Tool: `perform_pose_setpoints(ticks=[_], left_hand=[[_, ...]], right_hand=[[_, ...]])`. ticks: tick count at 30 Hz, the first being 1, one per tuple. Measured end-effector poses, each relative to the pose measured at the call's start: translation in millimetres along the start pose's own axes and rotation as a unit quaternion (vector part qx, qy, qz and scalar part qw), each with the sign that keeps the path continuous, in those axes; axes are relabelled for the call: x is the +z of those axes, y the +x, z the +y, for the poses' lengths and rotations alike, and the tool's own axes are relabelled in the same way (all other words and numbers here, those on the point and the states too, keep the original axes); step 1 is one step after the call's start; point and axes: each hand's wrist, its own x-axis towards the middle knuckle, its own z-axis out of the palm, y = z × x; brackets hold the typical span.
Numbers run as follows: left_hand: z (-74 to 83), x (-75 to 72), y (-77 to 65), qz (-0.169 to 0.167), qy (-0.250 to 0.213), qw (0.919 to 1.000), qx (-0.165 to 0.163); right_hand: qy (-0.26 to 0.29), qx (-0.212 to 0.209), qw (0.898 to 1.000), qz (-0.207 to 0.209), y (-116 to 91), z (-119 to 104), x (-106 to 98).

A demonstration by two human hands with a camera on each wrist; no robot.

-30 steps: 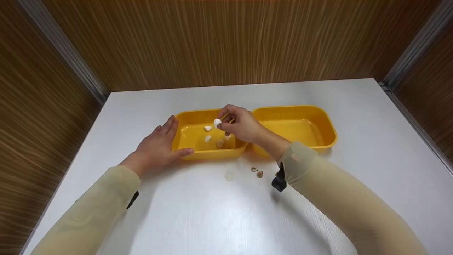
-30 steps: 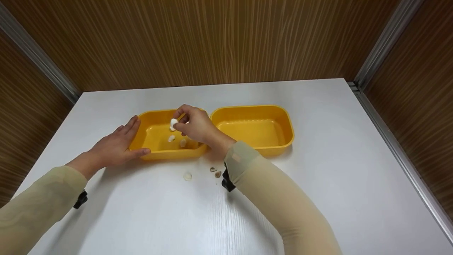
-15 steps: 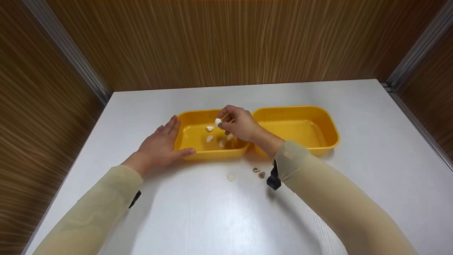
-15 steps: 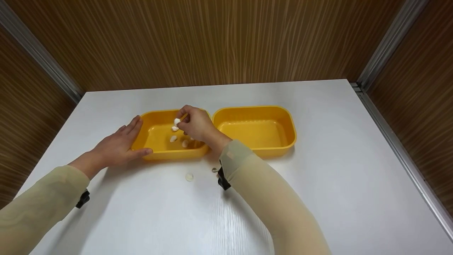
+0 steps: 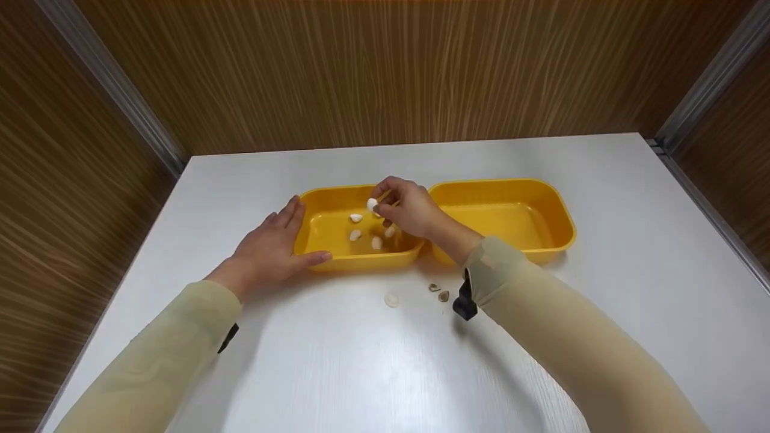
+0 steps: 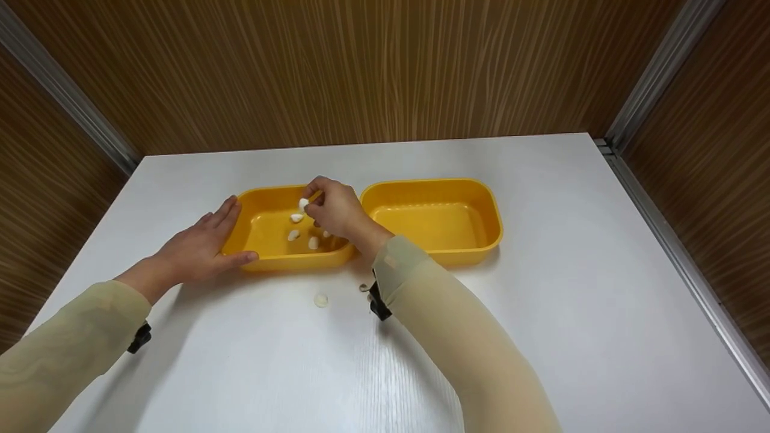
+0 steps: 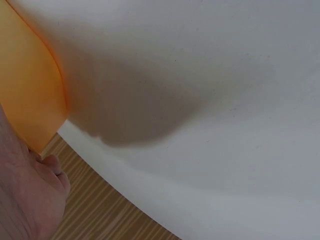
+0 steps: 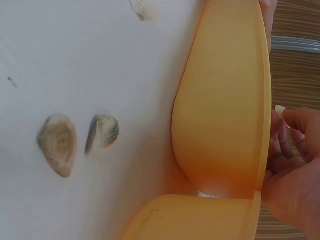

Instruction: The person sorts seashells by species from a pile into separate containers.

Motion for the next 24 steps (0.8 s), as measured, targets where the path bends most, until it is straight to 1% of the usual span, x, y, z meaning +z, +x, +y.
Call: perform_pose_setpoints(ticks=[5,9,13,18,24], left_hand=[[-0.4,-0.8,0.4,-0.005,0.0,1.0,-0.003],[-0.8,-0.4,1.6,-0.011,-0.002,0.9999,-0.013],[-0.9,0.0,1.9,-0.007,-0.008,0.9998,-0.018],[-1.5,-1.0,1.7,-0.004,-0.009,0.9998,-0.018],[-2.1,-1.8,1.4,-0.005,-0.004,0.9999,-0.014]], right_hand=[[-0.01,0.014,1.0,-0.004,-1,0,-1],[-0.006,0.008,1.0,-0.009,-6,-4,-2],[-0.015,-0.017,1.0,-0.014,-16,-11,-4],[-0.024,-0.058,0.998,-0.031,-36,-16,-4],[-0.016,-0.095,0.993,-0.06,-61,-15,-2]])
